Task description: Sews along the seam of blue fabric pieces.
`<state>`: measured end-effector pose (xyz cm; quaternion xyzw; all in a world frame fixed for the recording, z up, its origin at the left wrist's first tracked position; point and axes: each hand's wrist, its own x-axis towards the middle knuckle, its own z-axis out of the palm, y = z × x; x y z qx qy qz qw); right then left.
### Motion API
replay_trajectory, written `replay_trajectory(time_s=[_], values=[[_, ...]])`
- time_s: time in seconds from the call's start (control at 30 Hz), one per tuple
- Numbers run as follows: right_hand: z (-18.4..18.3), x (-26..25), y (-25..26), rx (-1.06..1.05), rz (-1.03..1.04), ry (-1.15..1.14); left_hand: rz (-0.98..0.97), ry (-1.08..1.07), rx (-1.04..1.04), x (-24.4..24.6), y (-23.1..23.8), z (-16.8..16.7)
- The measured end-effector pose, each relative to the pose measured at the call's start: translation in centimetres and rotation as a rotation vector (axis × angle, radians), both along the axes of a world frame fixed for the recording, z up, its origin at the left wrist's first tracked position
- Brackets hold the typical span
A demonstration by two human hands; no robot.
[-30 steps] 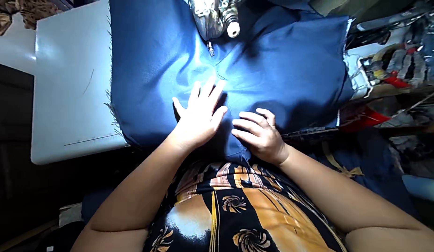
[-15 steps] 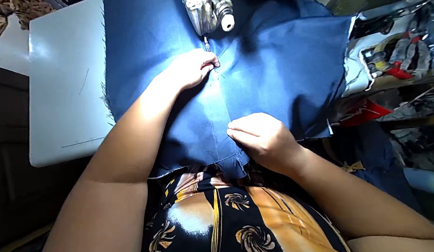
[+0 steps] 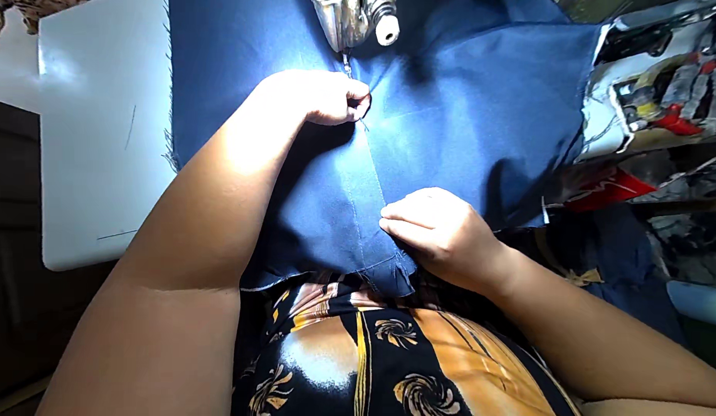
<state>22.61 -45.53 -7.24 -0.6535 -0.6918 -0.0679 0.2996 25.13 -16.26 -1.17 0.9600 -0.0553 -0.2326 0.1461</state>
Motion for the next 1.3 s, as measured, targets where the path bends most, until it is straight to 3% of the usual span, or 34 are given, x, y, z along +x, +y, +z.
replay_trajectory(time_s=[0.13, 0.27, 0.43, 0.5, 0.6, 0.8, 1.3], values=[[0.8, 0.0, 0.2, 0.011, 0.004, -0.015, -0.031, -0.032, 0.044, 0.1, -0.2, -0.4], [-0.4, -0.1, 0.5, -0.043, 0.015, -0.027, 0.078, -0.065, 0.100, -0.7, -1.3, -0.7], [-1.6, 0.0, 0.5, -0.062, 0.005, 0.017, 0.365, -0.411, 0.098, -3.7, -3.6, -2.4], [-1.7, 0.0, 0.5, -0.057, 0.008, 0.027, 0.397, -0.610, 0.133, -5.6, -4.9, -4.3], [-1.7, 0.2, 0.4, -0.065, 0.011, 0.031, 0.393, -0.722, 0.102, -7.8, -6.0, -6.6], [-1.1, 0.1, 0.7, -0.062, 0.029, 0.068, 0.365, -0.714, 0.007, -9.4, -5.7, -7.8], [-1.4, 0.5, 1.1, -0.085, -0.006, 0.065, 0.393, -0.655, 0.045, -8.5, -5.4, -7.6]])
